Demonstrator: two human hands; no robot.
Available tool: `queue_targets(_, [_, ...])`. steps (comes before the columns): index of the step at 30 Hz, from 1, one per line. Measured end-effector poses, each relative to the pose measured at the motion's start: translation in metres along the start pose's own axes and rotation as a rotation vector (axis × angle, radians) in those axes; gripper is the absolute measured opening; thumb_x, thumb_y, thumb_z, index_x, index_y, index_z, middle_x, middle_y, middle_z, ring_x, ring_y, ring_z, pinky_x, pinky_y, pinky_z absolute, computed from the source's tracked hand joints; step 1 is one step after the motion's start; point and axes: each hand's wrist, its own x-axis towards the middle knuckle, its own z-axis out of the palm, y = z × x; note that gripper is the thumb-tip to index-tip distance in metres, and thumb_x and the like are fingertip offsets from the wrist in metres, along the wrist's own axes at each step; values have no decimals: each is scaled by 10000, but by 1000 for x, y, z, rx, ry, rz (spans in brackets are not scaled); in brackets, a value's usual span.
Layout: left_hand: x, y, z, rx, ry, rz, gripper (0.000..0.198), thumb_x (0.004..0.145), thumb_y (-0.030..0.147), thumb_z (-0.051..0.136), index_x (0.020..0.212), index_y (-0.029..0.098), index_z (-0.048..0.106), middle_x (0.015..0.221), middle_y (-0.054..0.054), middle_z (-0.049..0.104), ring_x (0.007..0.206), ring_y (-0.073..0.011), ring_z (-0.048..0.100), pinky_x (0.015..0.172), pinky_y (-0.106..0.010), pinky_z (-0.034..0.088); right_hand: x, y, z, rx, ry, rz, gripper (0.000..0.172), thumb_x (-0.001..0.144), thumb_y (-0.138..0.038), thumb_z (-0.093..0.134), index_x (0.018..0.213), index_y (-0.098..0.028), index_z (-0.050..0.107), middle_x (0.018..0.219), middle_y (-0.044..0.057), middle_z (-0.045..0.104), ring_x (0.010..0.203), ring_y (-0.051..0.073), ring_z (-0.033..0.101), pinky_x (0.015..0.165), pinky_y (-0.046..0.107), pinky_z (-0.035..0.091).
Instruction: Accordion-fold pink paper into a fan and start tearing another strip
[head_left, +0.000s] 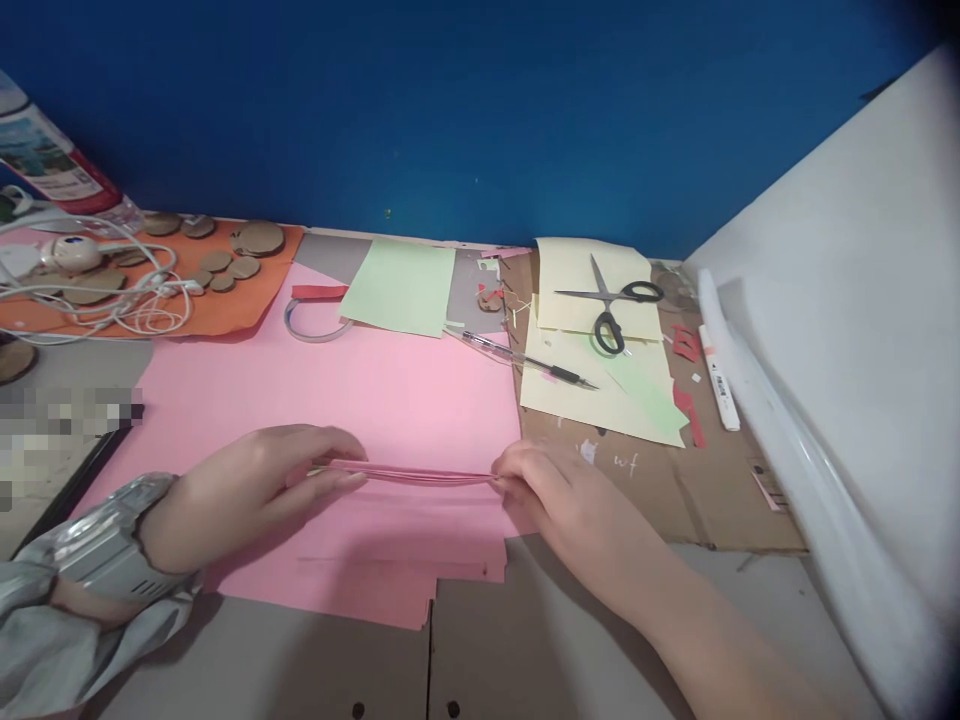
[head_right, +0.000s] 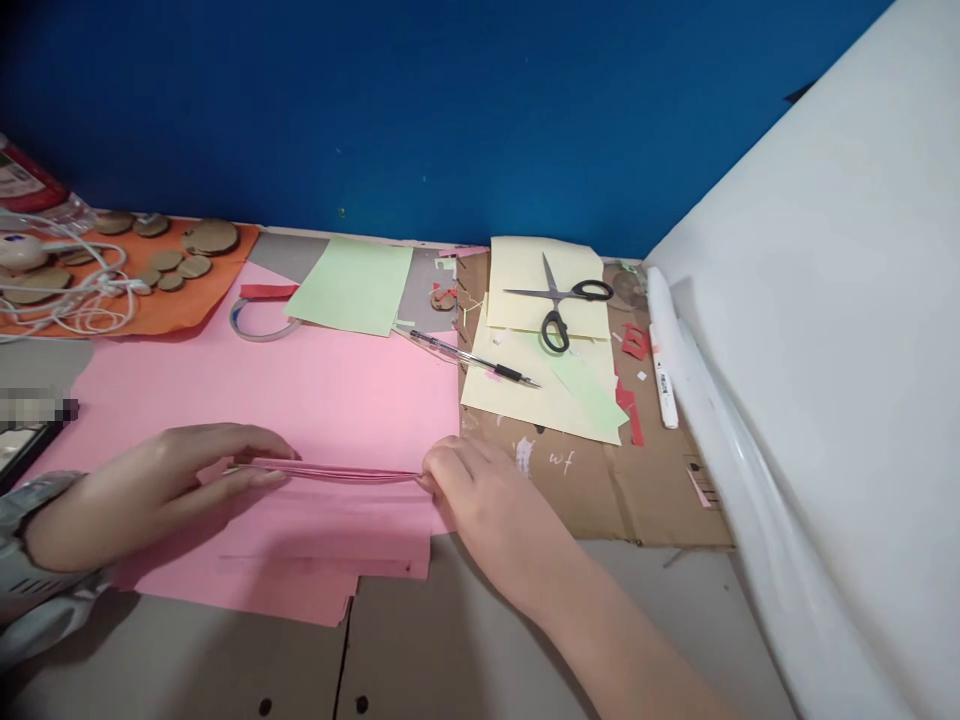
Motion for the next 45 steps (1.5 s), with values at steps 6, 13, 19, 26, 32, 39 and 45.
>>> queue_targets(6, [0,13,21,7,96,149,178,899,303,476,883,206,626,778,16,672,699,-108,612,651,-216,447,3,1,7,-143,155,-221,140,900,-138,492,1032,-163,532,923,28,613,874,152,511,861,331,349])
queue_targets(13, [-2,30,46,102,186,378,129,904,200,476,952,180,595,737,-2,644,678,-127,569,619,-248,428,6,-13,25,-267,109,-340,179,859,-44,437,844,-145,583,735,20,590,715,142,498,745,322,330])
queue_targets(19, [3,41,46,115,141,424,182,924,190,429,923,178,611,741,-6,647,703,-139,554,640,-266,428,7,-20,31,-370,119,-427,204,867,-54,408,813,-141,584,674,25,553,652,155,453,678,327,308])
queue_targets(26, [0,32,44,103,156,375,164,916,213,449,903,194,611,725,15,652,655,-121,566,622,-252,410,8,-15,28,-284,117,-375,201,911,-109,417,829,-129,599,676,18,581,671,144,493,684,318,327])
queue_targets(32, [2,20,19,-27,34,86,267,898,376,462,800,195,631,700,14,642,646,-113,577,621,-216,424,5,-4,6,-89,50,-146,198,944,-241,435,836,-175,587,782,3,637,746,131,546,726,291,387])
queue_targets(39, [7,2,-6,-159,-143,-4,252,896,363,450,824,210,637,714,40,664,628,-88,591,590,-162,464,5,-4,-21,83,-24,161,233,948,-318,405,808,-248,577,782,-40,664,704,124,603,592,253,436])
queue_targets(45, [-20,6,-11,72,383,334,274,881,160,456,1095,265,593,1106,-1,680,1041,-175,613,916,-342,489,-4,5,-20,-165,553,-369,245,843,-74,534,1009,-249,577,941,29,693,944,185,607,811,354,483])
